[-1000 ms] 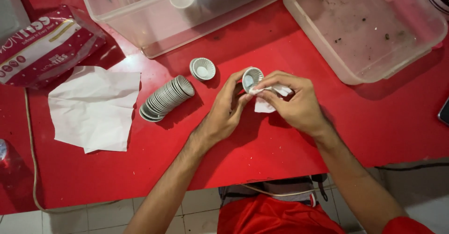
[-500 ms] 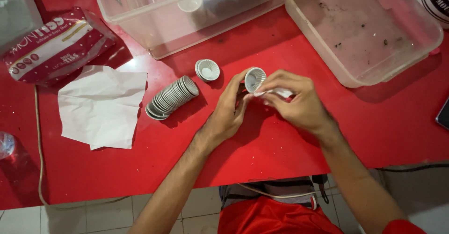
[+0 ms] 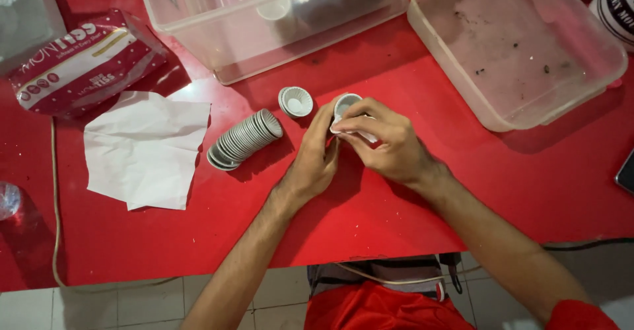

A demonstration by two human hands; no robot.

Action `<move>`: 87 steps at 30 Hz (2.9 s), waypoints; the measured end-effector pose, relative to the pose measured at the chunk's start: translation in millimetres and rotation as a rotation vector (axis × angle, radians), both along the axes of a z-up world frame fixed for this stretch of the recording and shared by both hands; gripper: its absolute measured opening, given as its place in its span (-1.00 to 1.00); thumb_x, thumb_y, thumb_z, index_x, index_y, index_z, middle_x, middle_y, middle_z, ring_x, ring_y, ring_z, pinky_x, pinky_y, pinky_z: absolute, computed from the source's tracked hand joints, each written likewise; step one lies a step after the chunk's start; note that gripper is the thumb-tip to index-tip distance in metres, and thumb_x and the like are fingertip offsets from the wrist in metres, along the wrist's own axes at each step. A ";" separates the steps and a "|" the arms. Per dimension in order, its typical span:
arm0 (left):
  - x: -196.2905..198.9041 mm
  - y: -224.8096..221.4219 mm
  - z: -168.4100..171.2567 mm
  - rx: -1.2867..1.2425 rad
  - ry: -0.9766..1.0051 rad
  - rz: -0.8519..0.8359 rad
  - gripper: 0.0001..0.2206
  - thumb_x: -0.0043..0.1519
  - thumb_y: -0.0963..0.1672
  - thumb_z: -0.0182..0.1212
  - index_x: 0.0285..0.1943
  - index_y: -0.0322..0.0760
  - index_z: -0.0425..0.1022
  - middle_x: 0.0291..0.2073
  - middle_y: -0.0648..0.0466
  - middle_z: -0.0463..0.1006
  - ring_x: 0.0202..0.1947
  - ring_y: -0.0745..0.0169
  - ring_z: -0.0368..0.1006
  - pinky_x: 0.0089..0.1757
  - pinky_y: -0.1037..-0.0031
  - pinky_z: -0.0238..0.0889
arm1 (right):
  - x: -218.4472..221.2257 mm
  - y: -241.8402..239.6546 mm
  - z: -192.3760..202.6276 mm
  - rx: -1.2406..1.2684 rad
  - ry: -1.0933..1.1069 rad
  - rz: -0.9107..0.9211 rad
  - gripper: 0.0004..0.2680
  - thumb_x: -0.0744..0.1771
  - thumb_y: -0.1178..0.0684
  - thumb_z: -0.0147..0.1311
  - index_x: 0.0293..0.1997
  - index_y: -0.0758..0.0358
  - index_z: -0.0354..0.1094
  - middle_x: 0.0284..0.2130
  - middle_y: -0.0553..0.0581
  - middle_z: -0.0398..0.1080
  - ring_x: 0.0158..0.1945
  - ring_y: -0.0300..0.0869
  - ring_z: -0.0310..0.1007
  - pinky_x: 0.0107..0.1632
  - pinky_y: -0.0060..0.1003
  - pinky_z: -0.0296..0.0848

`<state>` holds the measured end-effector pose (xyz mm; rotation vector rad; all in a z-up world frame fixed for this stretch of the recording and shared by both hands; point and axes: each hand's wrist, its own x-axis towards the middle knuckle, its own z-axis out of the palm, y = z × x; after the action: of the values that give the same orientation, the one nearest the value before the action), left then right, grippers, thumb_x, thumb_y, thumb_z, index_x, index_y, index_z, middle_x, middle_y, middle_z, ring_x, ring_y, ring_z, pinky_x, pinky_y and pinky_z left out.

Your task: Cleaning small metal baking molds by wiping them individually with a tissue

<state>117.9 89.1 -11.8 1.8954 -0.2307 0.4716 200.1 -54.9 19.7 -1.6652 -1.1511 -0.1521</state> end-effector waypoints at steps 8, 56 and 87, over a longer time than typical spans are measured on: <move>8.3 1.7 -1.1 -0.075 0.026 -0.010 -0.57 0.41 -0.27 0.00 0.47 -0.53 0.12 0.21 -0.30 0.35 0.29 -0.32 0.33 0.20 0.00 0.29 | 28.0 6.2 -13.0 -0.001 -0.111 -0.123 -0.84 0.30 0.31 0.28 -0.09 0.20 0.56 -0.24 0.12 0.46 -0.12 0.03 0.56 -0.06 -0.14 0.54; 4.8 1.9 -21.1 -0.216 0.014 0.032 -0.58 0.41 -0.28 -0.04 0.46 -0.47 0.06 0.30 -0.22 0.24 0.28 -0.27 0.36 0.16 0.08 0.35 | 18.7 -4.2 -11.2 0.036 0.112 -0.108 -0.92 0.30 0.28 0.30 -0.23 0.22 0.56 -0.36 0.16 0.52 -0.23 0.04 0.60 -0.17 -0.17 0.49; 1.3 10.2 -5.3 -0.032 -0.001 -0.005 -0.62 0.47 -0.14 -0.25 0.42 -0.46 0.19 0.14 -0.22 0.40 0.21 -0.17 0.37 0.22 0.04 0.20 | -9.6 2.4 -0.3 0.104 0.040 -0.066 -0.93 0.31 0.24 0.31 -0.20 0.22 0.58 -0.33 0.11 0.52 -0.22 -0.04 0.60 -0.12 -0.20 0.54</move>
<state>119.1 99.3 -17.1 1.8631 -0.2275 0.4705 190.5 -52.5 19.4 -1.6086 -1.0416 -0.2163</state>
